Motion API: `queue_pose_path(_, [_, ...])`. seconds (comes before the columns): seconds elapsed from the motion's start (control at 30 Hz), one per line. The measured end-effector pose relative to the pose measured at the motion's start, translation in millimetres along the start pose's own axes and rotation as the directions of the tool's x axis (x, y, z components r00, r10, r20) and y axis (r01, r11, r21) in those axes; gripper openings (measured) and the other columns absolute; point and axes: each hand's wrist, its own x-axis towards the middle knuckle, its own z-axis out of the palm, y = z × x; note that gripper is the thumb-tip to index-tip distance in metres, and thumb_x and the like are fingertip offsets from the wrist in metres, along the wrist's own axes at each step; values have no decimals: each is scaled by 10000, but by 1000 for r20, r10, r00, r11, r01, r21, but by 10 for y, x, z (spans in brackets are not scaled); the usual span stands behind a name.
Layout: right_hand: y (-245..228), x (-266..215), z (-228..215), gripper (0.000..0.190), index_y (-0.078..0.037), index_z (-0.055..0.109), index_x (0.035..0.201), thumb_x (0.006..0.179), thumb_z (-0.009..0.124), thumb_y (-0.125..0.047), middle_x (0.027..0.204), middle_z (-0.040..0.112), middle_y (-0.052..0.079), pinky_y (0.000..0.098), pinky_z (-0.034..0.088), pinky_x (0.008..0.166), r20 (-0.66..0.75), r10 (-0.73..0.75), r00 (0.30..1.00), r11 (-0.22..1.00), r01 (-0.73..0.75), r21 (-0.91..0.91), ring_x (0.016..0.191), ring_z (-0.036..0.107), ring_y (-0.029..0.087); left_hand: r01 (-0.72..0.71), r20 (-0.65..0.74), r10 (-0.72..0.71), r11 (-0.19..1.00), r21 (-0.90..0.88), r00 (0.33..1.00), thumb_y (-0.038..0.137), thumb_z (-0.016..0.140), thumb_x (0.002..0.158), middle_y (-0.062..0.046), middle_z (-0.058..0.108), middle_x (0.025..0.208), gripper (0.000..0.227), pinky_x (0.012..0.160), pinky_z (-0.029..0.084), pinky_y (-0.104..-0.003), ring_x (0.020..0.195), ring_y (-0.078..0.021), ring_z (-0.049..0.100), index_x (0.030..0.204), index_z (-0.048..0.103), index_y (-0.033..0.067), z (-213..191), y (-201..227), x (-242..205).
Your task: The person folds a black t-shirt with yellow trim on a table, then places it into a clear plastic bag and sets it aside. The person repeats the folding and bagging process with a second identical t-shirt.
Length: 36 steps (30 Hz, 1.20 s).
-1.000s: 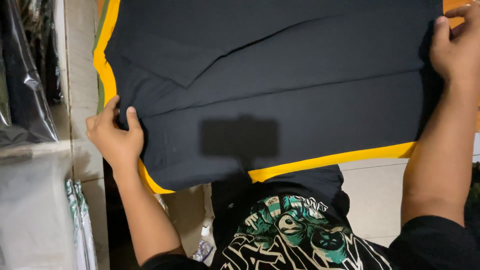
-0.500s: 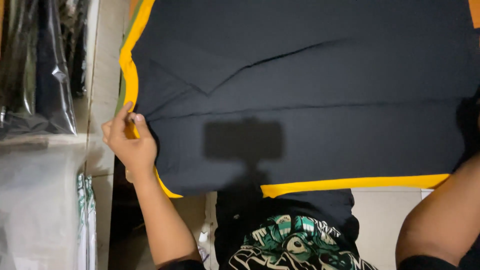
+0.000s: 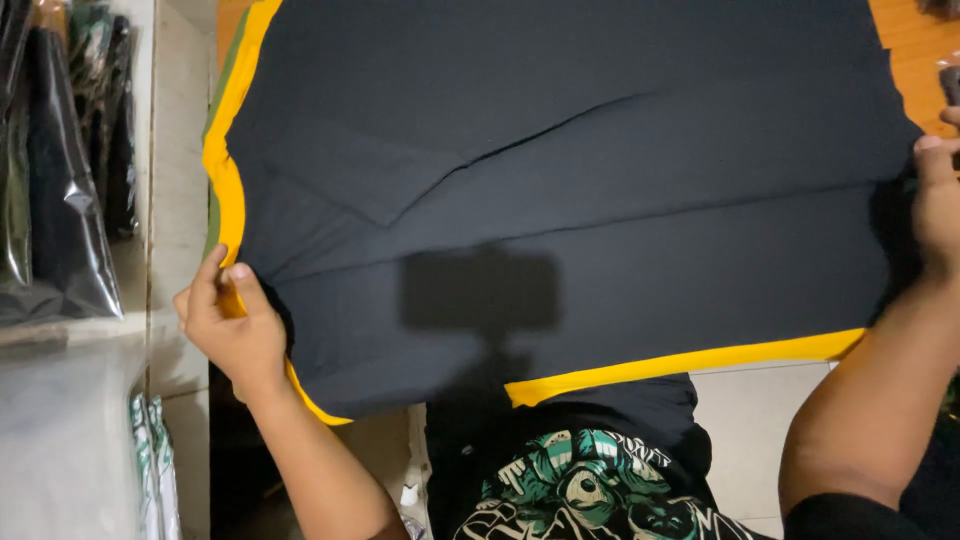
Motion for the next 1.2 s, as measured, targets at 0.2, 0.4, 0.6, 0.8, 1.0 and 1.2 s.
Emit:
queue_pose_path(0.2, [-152,-7,21,287,-132,577,1505,1227,543,-70,1126,525,60,366,404,979,-36,168,985,979,-162,126,1041,516,181,133,4,-133,990,-36,991,19,514,1072,-187,557,1141,297,963,523,-403,1089,-307,577,1318,678,45,-40,187,10])
queue_pose_path(0.4, [-586,-12,-35,243,-82,578,1468,1235,544,-20,1113,496,77,345,376,903,-31,137,990,989,-136,56,974,484,176,74,67,-88,981,177,994,-7,496,1010,-29,672,1088,318,1051,279,-462,1122,-305,481,1194,708,142,-57,152,-43])
queue_pose_path(0.6, [-339,9,34,262,58,786,1359,1124,672,44,988,657,149,352,501,754,-96,-97,991,984,80,-161,819,612,236,-89,50,78,948,305,996,16,580,1003,-80,645,1040,269,1036,321,-525,1085,-363,509,1147,785,113,-21,77,-116])
queue_pose_path(0.8, [-1031,94,25,169,72,748,1202,1036,769,52,1093,654,204,442,487,871,-185,-467,865,809,334,-484,1007,641,359,-179,-69,213,926,332,975,126,702,913,-81,656,1109,216,926,380,-500,1086,-353,544,1108,782,76,24,310,-21])
queue_pose_path(1.0, [-2103,233,312,101,15,752,1090,990,758,14,1078,720,204,476,509,868,-6,-646,764,733,618,-284,974,682,388,-361,365,410,911,-197,836,156,635,962,-109,745,1051,188,897,465,-453,1002,-309,652,1046,782,74,175,1661,256])
queue_pose_path(1.2, [-2328,238,691,381,-20,687,1308,1017,687,-266,1292,681,231,551,460,1050,257,-517,817,833,549,-72,1254,632,441,-304,425,681,681,-666,596,201,589,1003,-111,689,1098,221,1002,492,-477,1124,-356,640,1153,733,128,1440,2233,-119])
